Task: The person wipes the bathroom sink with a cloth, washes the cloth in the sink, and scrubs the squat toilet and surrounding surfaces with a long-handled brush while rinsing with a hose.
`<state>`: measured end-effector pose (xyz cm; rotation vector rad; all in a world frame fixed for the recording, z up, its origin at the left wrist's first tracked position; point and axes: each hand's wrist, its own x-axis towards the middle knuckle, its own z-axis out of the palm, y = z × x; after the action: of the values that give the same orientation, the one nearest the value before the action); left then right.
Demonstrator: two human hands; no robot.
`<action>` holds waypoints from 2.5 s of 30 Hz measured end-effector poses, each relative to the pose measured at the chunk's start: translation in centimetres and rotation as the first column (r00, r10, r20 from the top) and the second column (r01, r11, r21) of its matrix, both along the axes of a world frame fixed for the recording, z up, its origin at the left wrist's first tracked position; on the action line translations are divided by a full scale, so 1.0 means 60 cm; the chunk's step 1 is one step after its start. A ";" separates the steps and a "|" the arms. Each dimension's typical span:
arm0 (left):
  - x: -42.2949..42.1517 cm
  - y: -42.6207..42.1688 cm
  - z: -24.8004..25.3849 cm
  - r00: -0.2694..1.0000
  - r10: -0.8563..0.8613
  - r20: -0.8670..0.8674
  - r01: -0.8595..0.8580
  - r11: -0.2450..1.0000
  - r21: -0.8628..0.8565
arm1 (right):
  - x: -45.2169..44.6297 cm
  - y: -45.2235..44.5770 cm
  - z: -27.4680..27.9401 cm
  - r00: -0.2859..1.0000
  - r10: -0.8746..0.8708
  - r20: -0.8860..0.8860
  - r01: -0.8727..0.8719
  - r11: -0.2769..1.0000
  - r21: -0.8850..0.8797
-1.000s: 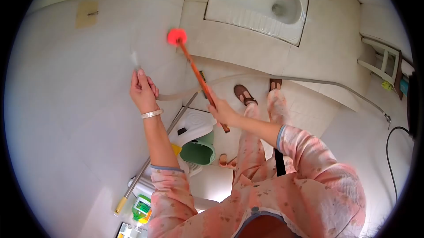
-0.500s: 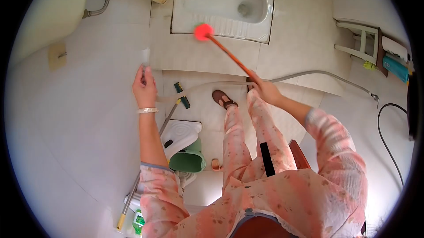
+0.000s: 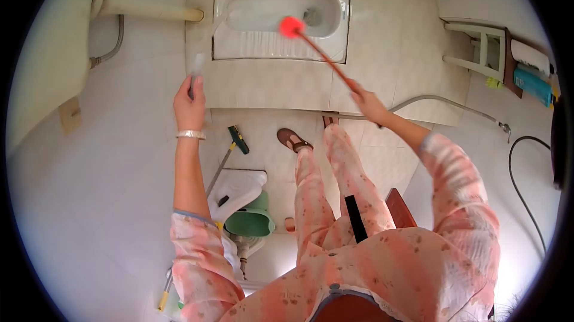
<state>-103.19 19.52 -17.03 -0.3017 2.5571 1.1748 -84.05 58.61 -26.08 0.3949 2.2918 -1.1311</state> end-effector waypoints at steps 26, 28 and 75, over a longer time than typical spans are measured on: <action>-0.008 0.068 0.068 0.997 -0.045 0.066 0.053 0.992 -0.119 | -0.182 0.108 0.202 0.563 -0.391 0.729 0.753 0.606 -0.256; -0.011 0.071 0.067 0.998 -0.049 0.042 0.053 0.992 -0.111 | -0.194 0.115 0.175 0.538 -0.391 0.747 0.791 0.540 -0.286; -0.032 -0.029 -0.027 0.997 -0.061 0.049 0.067 0.989 -0.135 | -0.255 -0.158 0.100 0.937 0.285 0.200 -0.279 0.959 -0.057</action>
<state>-105.12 17.78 -18.67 -0.2712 2.5924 0.9613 -99.35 49.12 -20.10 0.1564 2.0686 -0.9302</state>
